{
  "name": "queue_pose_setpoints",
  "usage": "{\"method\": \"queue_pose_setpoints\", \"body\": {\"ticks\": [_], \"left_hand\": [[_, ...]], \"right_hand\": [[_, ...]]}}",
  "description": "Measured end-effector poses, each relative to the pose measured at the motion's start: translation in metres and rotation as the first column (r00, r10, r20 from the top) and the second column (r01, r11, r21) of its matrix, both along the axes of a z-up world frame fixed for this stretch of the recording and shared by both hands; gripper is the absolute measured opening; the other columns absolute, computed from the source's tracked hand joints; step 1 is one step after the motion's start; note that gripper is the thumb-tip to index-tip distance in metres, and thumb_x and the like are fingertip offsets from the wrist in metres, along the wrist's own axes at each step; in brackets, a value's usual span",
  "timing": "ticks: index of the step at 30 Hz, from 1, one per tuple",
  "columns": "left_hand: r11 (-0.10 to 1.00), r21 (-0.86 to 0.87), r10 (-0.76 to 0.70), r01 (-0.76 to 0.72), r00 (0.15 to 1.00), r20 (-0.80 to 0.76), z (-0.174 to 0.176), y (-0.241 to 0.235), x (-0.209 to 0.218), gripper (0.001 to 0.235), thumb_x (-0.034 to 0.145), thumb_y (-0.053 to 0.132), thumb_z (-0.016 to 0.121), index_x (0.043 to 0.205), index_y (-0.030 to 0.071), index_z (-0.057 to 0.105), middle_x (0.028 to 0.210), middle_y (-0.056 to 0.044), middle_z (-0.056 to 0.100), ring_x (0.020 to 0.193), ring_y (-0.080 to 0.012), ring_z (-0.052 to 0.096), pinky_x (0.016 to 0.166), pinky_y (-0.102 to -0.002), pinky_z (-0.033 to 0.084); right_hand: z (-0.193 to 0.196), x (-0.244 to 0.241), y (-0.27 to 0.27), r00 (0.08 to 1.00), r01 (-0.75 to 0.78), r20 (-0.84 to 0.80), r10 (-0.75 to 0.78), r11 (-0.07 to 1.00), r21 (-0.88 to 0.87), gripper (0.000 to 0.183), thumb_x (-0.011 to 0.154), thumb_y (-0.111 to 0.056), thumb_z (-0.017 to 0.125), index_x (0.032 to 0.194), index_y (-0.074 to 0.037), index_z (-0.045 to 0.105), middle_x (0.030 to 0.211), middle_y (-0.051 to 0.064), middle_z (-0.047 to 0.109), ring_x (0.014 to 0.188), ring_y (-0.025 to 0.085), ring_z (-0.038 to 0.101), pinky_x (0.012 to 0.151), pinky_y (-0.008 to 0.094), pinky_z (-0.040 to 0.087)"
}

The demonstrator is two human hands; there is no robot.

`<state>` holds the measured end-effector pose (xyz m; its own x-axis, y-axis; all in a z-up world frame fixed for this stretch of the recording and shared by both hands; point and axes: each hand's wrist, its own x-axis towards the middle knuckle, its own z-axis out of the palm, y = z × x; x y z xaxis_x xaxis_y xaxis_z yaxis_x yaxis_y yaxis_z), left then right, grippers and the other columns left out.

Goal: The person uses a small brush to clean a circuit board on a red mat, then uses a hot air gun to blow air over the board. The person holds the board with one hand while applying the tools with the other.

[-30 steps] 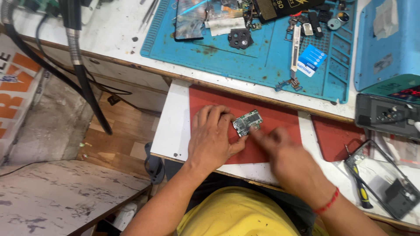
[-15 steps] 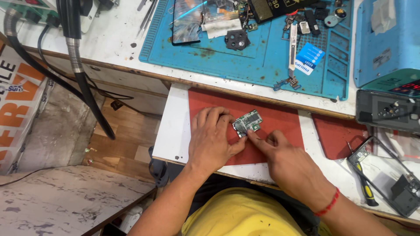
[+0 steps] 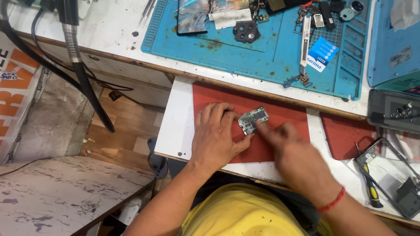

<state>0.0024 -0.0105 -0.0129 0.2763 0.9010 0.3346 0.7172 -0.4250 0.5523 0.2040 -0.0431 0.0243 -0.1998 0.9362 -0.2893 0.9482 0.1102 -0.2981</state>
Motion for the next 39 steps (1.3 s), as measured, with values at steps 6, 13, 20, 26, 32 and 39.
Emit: {"method": "queue_pose_setpoints", "body": {"ticks": [6,13,20,26,32,39], "left_hand": [[1.000,-0.014,0.010,-0.011,1.000,-0.011,0.000,0.000,0.000,0.048,0.072,0.034,0.085,0.107,0.005,0.070,0.122,-0.009,0.059,0.124,-0.0310,0.051,0.105,-0.049,0.040],[0.997,-0.069,-0.041,0.036,0.997,-0.066,0.010,0.006,-0.003,0.052,0.070,0.040,0.087,0.106,0.006,0.070,0.120,-0.008,0.059,0.115,-0.0305,0.052,0.099,-0.049,0.039],[0.991,-0.109,-0.086,0.076,0.992,-0.090,0.017,0.015,-0.013,0.050,0.069,0.046,0.089,0.098,0.010,0.068,0.116,-0.005,0.059,0.110,-0.0297,0.051,0.094,-0.047,0.039],[0.997,-0.034,-0.077,0.075,0.995,-0.067,0.010,0.016,-0.012,0.051,0.069,0.046,0.088,0.100,0.011,0.068,0.116,-0.005,0.060,0.113,-0.0287,0.052,0.096,-0.047,0.040],[0.996,-0.052,-0.079,0.077,0.996,-0.042,0.009,0.017,-0.014,0.050,0.069,0.044,0.089,0.100,0.010,0.068,0.116,-0.004,0.060,0.112,-0.0282,0.052,0.097,-0.046,0.040],[0.994,-0.075,-0.088,0.085,0.996,-0.036,0.011,0.017,-0.014,0.048,0.066,0.042,0.090,0.096,0.011,0.069,0.114,-0.005,0.060,0.111,-0.0292,0.053,0.093,-0.047,0.040]], "right_hand": [[-0.003,0.002,0.005,0.997,-0.055,-0.051,0.058,0.997,0.061,0.070,0.085,-0.001,0.050,0.150,-0.027,0.049,0.105,0.015,0.062,0.070,0.039,0.068,0.063,0.049,0.058],[0.000,0.010,-0.003,0.995,-0.049,-0.087,0.052,0.998,0.031,0.068,0.085,-0.004,0.051,0.150,-0.027,0.052,0.106,0.014,0.063,0.071,0.039,0.069,0.063,0.051,0.056],[-0.003,0.011,-0.003,0.995,0.076,-0.061,-0.076,0.997,0.004,0.071,0.086,-0.003,0.051,0.152,-0.030,0.052,0.106,0.015,0.062,0.070,0.040,0.068,0.065,0.051,0.056],[0.002,0.007,0.000,0.999,-0.021,-0.036,0.021,1.000,0.006,0.079,0.080,0.002,0.051,0.152,-0.030,0.051,0.110,0.015,0.061,0.069,0.039,0.067,0.062,0.051,0.056],[0.011,0.005,-0.006,0.999,-0.020,0.025,0.020,1.000,-0.008,0.077,0.080,0.001,0.051,0.153,-0.025,0.047,0.108,0.015,0.060,0.068,0.039,0.067,0.060,0.050,0.056],[0.002,0.006,-0.005,0.997,-0.066,-0.051,0.064,0.997,-0.032,0.085,0.075,0.004,0.049,0.155,-0.023,0.046,0.107,0.015,0.061,0.062,0.038,0.068,0.058,0.050,0.056]]}}
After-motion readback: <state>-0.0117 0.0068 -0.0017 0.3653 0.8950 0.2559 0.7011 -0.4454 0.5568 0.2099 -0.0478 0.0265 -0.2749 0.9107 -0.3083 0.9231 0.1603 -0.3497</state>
